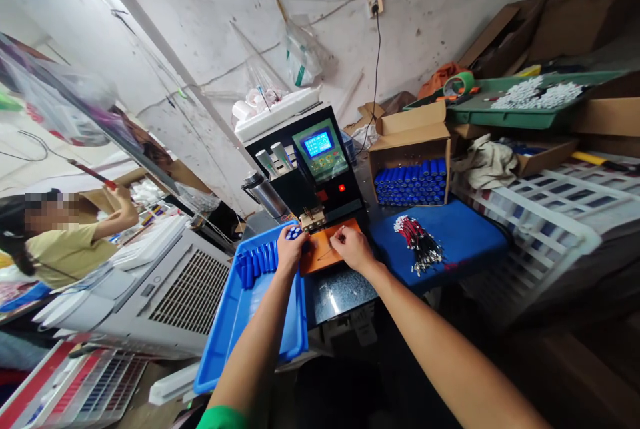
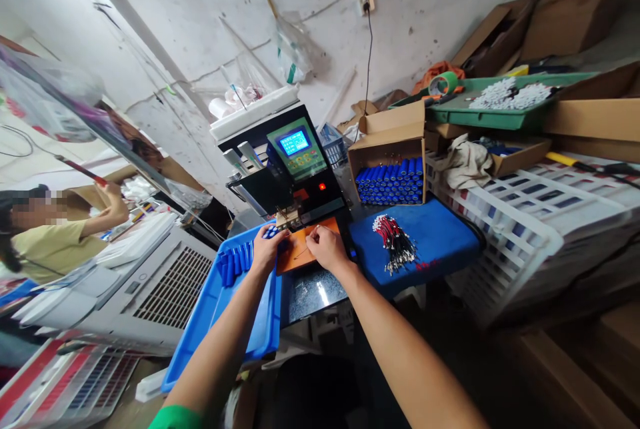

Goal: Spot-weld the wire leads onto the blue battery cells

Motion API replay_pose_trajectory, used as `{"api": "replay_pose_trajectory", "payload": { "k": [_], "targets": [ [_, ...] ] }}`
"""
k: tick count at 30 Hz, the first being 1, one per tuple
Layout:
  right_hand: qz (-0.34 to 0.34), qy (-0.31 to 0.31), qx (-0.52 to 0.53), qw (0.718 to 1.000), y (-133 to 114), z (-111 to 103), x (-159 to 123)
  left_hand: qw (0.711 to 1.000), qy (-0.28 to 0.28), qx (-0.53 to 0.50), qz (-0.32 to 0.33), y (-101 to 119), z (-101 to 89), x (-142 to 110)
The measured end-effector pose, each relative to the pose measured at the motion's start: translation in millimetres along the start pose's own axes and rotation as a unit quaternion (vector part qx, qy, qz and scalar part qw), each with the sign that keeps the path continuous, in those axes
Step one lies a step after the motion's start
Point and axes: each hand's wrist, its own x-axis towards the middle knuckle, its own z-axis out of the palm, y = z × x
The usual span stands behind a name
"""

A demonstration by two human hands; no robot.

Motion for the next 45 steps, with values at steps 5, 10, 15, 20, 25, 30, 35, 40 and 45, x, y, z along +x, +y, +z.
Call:
{"api": "replay_pose_trajectory", "payload": {
  "k": [5,10,15,20,25,30,35,40,45],
  "targets": [
    [-0.011,0.005,0.010,1.000,3,3,0,0.998,0.038,0.044,0.038,-5,9.2,1],
    [-0.002,-0.002,-0.007,1.000,0,1,0,0.997,0.018,0.048,0.060,-9,13.1,-2],
    [0.001,-0.004,-0.009,1.000,-2,-1,-1,0.998,0.010,0.036,0.053,-7,9.8,-5],
    [0.000,-0.004,-0.006,1.000,-3,-1,-2,0.998,0.006,0.025,0.057,0,7.6,-9],
    [0.000,-0.005,-0.002,1.000,0,0,-1,0.999,-0.009,0.001,0.052,1,6.2,-11],
    [-0.006,-0.002,0.016,1.000,5,1,-1,0.998,-0.024,0.007,0.057,-5,0.2,-12],
    [-0.006,-0.004,0.023,1.000,9,2,-2,0.995,0.027,0.074,0.061,-11,-13.7,-22],
    [-0.002,-0.005,0.023,1.000,8,1,-3,0.990,0.041,0.124,0.057,-17,-22.0,-32],
    [0.001,-0.004,0.033,0.999,8,1,-3,0.988,0.031,0.134,0.066,-15,-21.6,-38]
  ]
}}
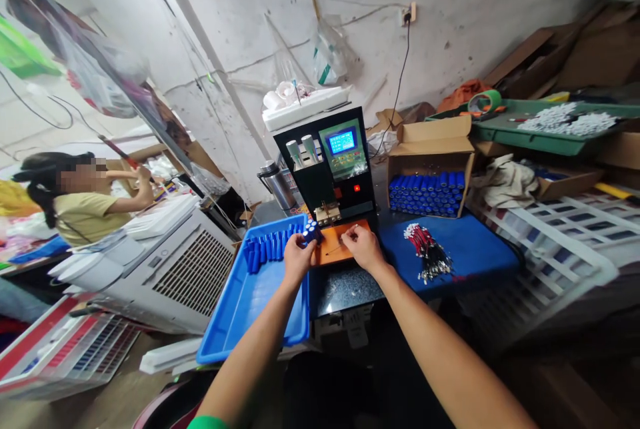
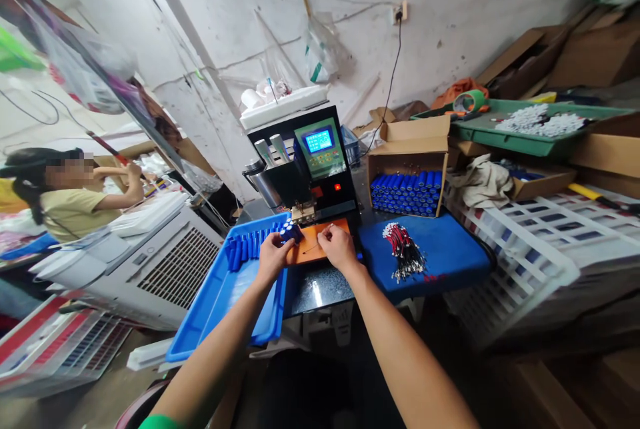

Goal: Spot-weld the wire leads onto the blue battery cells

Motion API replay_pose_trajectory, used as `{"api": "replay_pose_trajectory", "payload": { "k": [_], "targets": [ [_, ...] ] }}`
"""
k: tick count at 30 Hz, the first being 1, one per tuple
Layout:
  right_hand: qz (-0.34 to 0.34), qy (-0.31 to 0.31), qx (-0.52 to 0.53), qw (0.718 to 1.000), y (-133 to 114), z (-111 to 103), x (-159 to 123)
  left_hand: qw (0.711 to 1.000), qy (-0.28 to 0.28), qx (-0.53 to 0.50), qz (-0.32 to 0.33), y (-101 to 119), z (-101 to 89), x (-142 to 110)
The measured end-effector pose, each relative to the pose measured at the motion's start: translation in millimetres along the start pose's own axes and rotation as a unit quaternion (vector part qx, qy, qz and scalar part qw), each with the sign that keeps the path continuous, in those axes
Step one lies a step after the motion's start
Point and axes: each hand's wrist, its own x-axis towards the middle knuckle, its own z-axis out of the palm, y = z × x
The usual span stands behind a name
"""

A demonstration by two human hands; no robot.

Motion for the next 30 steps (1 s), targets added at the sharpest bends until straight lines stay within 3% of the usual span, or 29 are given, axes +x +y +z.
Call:
{"api": "replay_pose_trajectory", "payload": {
  "k": [4,10,15,21,26,30],
  "targets": [
    [0.008,-0.002,0.018,1.000,2,0,2,0.999,0.006,0.034,0.008,8,-6.2,-8],
    [0.023,0.000,0.065,0.998,3,-2,8,0.994,-0.079,0.038,0.069,17,-2.2,-20],
    [0.017,0.000,0.030,0.999,1,-3,6,0.983,-0.094,0.083,0.133,17,5.9,-24],
    [0.028,0.007,0.037,0.999,-1,-3,6,0.975,-0.096,0.124,0.160,21,5.8,-28],
    [0.027,0.013,0.032,0.999,-2,-4,8,0.921,-0.153,0.278,0.224,24,-1.3,-30],
    [0.026,0.014,0.026,0.999,-1,-2,9,0.895,-0.160,0.340,0.238,23,-1.5,-31]
  ]
}}
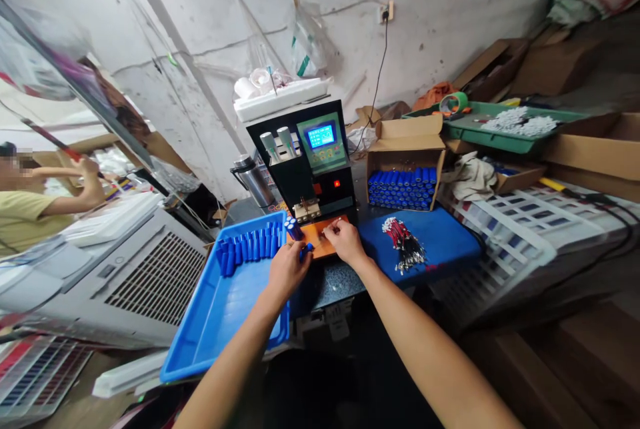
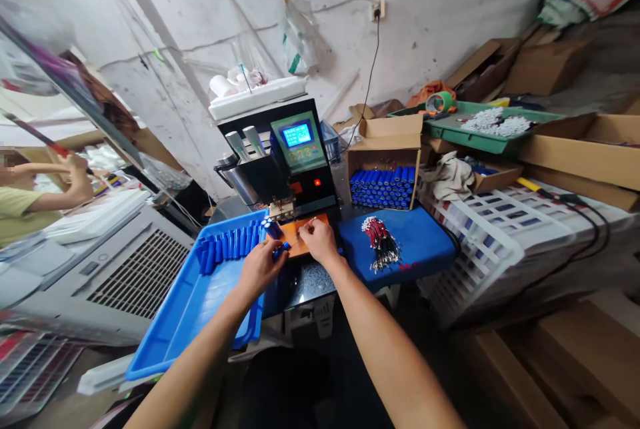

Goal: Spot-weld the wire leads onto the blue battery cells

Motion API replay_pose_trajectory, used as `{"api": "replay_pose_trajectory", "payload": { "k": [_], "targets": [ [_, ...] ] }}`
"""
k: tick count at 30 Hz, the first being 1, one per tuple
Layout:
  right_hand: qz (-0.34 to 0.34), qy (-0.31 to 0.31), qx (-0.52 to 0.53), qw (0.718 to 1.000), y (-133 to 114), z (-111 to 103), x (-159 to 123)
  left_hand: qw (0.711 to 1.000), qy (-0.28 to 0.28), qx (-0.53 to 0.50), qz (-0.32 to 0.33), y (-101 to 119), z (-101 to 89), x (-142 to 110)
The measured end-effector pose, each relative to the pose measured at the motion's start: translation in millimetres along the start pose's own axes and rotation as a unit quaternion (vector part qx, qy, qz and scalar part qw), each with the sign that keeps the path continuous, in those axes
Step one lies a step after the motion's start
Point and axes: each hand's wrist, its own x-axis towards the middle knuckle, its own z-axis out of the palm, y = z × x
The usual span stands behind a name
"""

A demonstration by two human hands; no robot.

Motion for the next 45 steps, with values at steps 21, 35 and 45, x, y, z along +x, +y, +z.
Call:
{"api": "replay_pose_trajectory", "payload": {
  "k": [21,35,45],
  "targets": [
    [0.103,-0.037,0.174,0.979,-1,-9,7,0.937,0.002,-0.335,-0.094,23,2.1,36],
    [0.118,-0.027,0.222,0.967,-7,-6,10,0.878,0.048,-0.466,-0.098,21,31.4,34],
    [0.055,-0.036,0.127,0.990,-13,8,20,0.874,0.060,-0.476,-0.081,17,39.4,36]
  ]
}}
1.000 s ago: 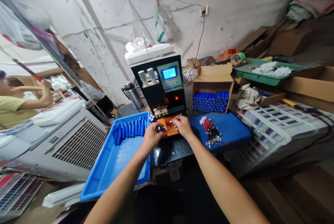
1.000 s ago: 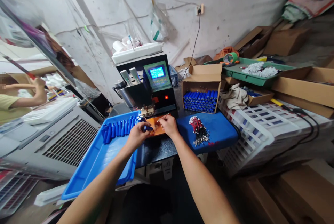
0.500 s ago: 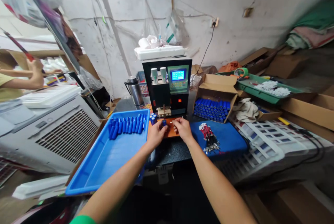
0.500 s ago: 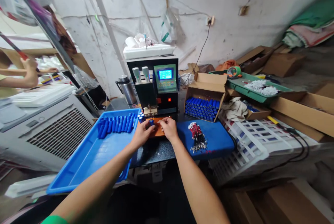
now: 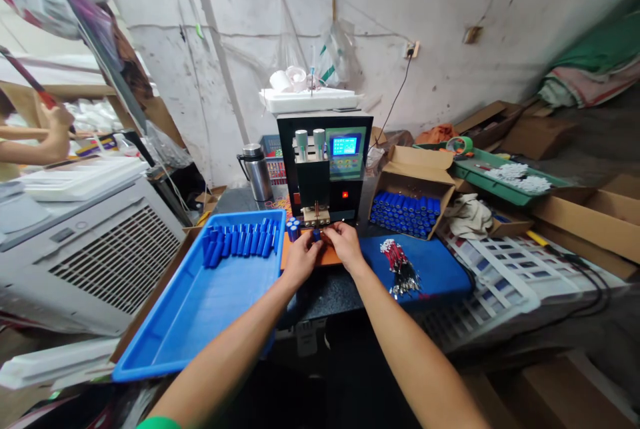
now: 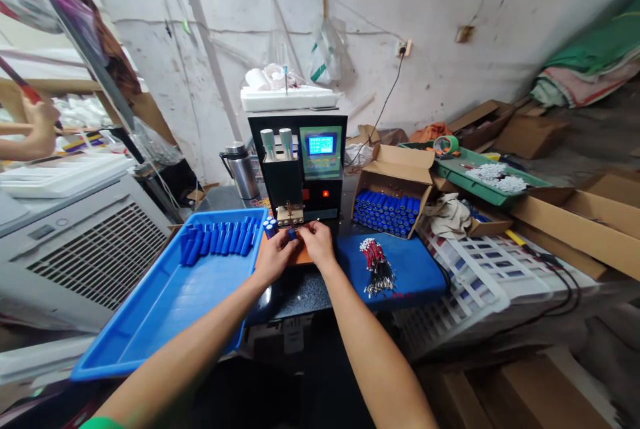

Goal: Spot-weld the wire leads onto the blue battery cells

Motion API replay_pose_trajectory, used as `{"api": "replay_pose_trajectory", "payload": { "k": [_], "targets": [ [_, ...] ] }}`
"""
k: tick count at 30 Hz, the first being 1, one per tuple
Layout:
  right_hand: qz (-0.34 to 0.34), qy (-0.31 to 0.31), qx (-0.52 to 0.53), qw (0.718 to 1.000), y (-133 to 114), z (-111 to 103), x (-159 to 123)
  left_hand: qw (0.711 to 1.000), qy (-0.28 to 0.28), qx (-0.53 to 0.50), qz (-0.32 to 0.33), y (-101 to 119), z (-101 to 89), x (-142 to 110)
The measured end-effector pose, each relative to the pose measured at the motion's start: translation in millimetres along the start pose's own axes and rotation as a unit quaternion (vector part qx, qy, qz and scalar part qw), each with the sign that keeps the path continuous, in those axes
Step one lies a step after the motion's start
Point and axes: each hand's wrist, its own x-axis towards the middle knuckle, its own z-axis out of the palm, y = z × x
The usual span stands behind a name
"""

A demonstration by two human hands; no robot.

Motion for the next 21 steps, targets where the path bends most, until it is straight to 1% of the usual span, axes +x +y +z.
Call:
{"api": "replay_pose_trajectory", "payload": {
  "k": [3,9,15,21],
  "targets": [
    [-0.006,-0.005,-0.013,1.000,6,4,2,1.000,0.002,0.003,0.002,0,-0.2,1],
    [-0.026,0.011,-0.045,0.999,15,6,4,1.000,0.004,0.015,0.011,4,-0.1,0],
    [-0.029,0.013,-0.040,0.999,14,8,4,1.000,0.001,0.015,0.012,3,0.0,1],
    [-0.031,0.012,-0.061,0.998,13,7,4,1.000,0.001,0.020,0.008,6,-0.3,0]
  ]
}}
